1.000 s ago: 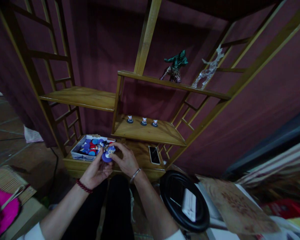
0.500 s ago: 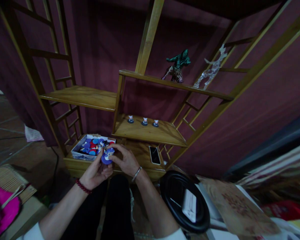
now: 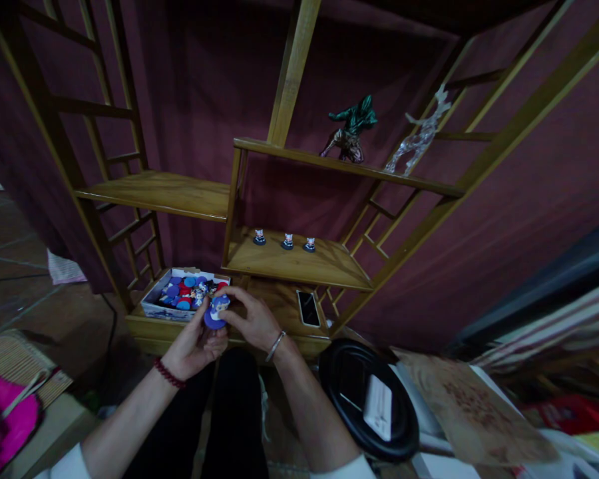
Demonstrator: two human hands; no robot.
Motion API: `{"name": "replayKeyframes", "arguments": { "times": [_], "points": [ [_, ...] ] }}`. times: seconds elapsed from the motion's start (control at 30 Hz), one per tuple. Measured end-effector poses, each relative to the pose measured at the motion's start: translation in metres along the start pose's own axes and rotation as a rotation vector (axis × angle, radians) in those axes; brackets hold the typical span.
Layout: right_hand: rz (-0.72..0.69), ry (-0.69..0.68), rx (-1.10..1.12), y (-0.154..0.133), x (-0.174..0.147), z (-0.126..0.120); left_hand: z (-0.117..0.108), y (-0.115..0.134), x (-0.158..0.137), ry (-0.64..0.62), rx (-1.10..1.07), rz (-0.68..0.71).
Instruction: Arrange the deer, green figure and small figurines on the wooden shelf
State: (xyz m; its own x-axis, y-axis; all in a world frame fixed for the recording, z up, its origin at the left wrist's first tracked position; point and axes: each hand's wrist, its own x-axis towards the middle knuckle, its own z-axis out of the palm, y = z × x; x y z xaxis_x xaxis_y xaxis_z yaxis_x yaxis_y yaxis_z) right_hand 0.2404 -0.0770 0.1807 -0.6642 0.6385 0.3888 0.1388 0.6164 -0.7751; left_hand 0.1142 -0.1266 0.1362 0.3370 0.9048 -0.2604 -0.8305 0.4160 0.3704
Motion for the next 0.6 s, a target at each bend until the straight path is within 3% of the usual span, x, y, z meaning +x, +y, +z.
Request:
{"name": "replayKeyframes", "arguments": {
  "times": [0.27,0.6],
  "points": [
    [0.001,0.134,-0.125,-0.0022,-0.0051,0.0054,-0.0008,-0.0004,0.0014,0.029,-0.011,0.074],
    [0.005,0.157,-0.128,-0.0010,-0.0077,0.0050,0.0028,-0.0012,0.0003,0.053,-0.027,0.071]
  ]
}}
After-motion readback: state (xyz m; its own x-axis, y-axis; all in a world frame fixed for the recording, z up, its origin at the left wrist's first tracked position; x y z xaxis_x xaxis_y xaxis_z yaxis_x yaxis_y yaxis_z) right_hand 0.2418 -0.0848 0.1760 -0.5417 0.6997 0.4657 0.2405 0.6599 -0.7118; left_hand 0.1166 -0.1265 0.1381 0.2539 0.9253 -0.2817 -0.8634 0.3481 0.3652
